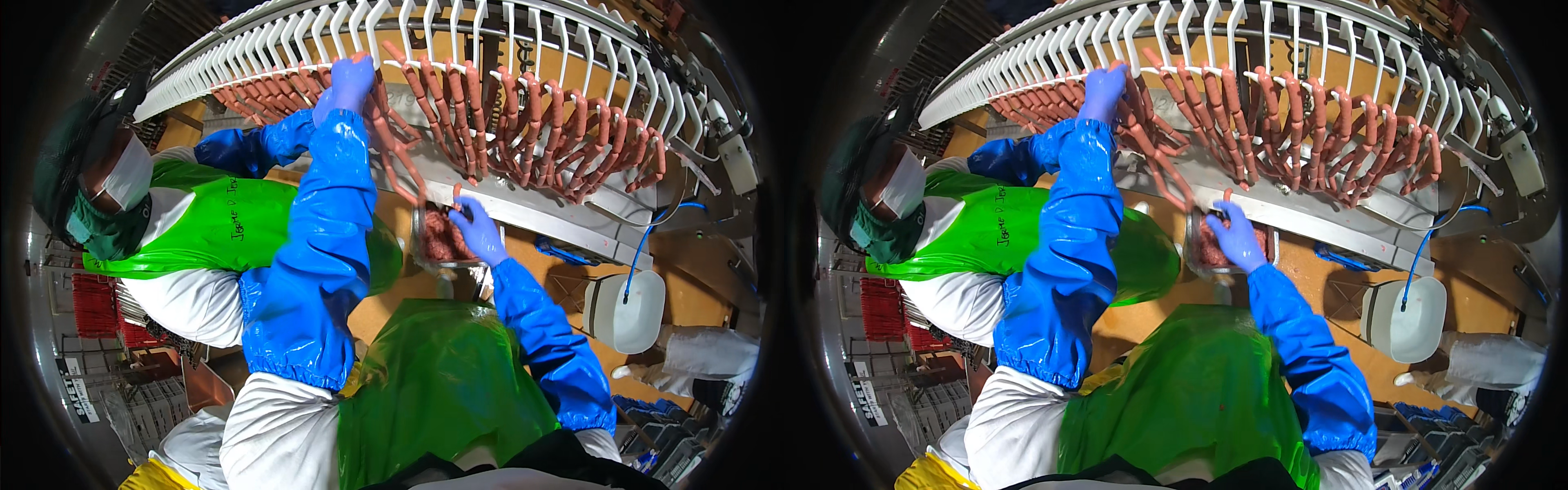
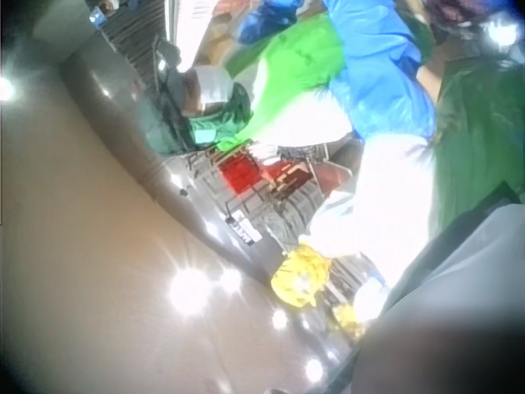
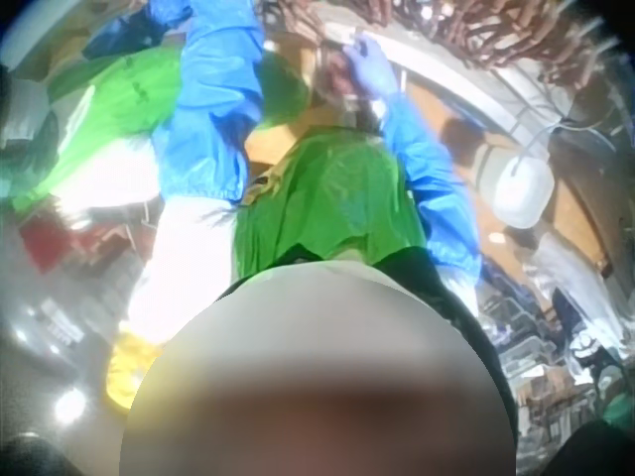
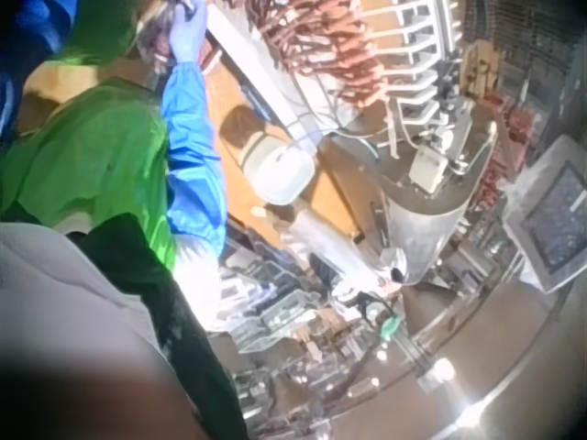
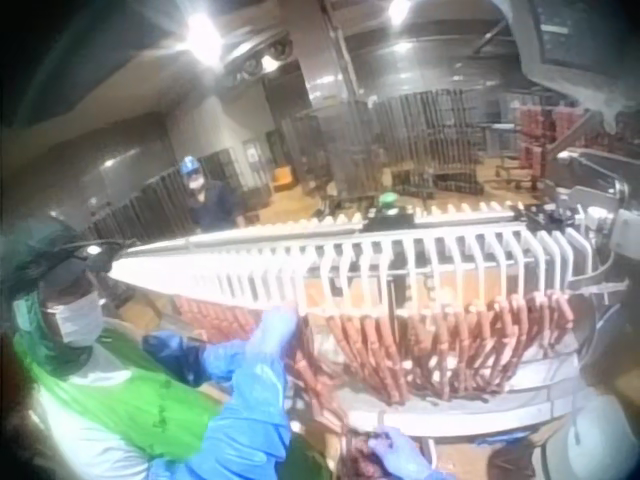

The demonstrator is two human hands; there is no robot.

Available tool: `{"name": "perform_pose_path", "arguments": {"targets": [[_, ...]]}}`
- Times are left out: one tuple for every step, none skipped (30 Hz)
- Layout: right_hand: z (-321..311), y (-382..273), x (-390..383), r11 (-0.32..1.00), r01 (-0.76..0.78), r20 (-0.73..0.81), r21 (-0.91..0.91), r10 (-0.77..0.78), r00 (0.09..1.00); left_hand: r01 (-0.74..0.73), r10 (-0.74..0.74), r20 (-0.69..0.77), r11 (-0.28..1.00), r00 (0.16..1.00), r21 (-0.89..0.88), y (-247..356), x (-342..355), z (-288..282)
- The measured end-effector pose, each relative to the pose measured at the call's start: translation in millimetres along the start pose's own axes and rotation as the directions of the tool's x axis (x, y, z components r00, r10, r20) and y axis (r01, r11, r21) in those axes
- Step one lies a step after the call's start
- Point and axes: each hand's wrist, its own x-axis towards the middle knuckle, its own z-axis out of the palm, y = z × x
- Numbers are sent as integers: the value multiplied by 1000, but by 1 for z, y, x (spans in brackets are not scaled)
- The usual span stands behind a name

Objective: The person fills sausage casings with ground meat from a hopper, ties off sections, and places the linked sausages onto a rotating rack. The worker repeatedly reaches for meat, fills the casing, and ties off segments by hand.

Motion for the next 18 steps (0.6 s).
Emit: {"name": "perform_pose_path", "arguments": {"targets": [[-7, -13, 13, 995, 89, -4, -42, -89, 996, 15, -16, -13, 997, 1000, -81, 0, 4, 5], [-22, -21, 29, 981, 160, -44, -106, -165, 985, 2, -2, 0, 982, 1000, -186, 19, 15, 26], [-26, -34, 43, 989, 129, -33, -69, -132, 991, 13, -20, -23, 965, 1000, -263, 24, 18, 25], [-26, -46, 56, 995, 96, -15, -33, -97, 995, 14, -37, -67, 951, 997, -308, 23, 20, 24], [-24, -57, 70, 998, 61, 6, 1, -61, 998, 14, -57, -111, 936, 992, -351, 20, 21, 23], [-21, -66, 86, 993, 116, -9, 17, -116, 993, 6, -70, -147, 918, 987, -397, 23, 23, 24], [-18, -72, 102, 986, 164, -38, 34, -162, 986, 19, -70, -111, 914, 991, -406, 34, 17, 25], [-13, -75, 120, 975, 214, -67, 55, -210, 975, 31, -68, -77, 913, 995, -407, 48, 2, 19], [-4, -78, 142, 961, 269, -102, -65, -274, 956, 39, -67, -56, 916, 996, -400, 57, -3, 14], [6, -84, 164, 931, 317, -127, -179, -341, 931, 6, -27, -48, 920, 998, -392, 54, -1, 16], [18, -75, 195, 908, 327, -256, -262, -392, 884, -36, 22, -40, 921, 999, -387, 52, 2, 22], [34, -60, 229, 883, 324, -366, -341, -441, 819, -69, 60, -36, 922, 998, -380, 50, 5, 25], [46, -74, 244, 893, 290, -365, -344, -411, 835, -13, 6, -21, 934, 1000, -357, 41, 4, 28], [47, -84, 252, 930, 276, -287, -243, -340, 895, 9, -9, 2, 942, 1000, -335, 24, 17, 41], [39, -79, 274, 947, 188, -239, -259, -252, 938, 4, -1, 8, 934, 1000, -357, 25, 20, 47], [29, -76, 294, 956, 100, -196, -277, -158, 968, -4, 10, 14, 926, 1000, -378, 28, 23, 52], [55, -97, 279, 967, 95, -154, -238, -134, 979, 52, -51, 14, 924, 999, -379, 4, 12, 40], [36, -107, 257, 964, 236, -204, -121, -257, 945, 60, -39, 60, 902, 997, -428, 27, 5, 43]]}}
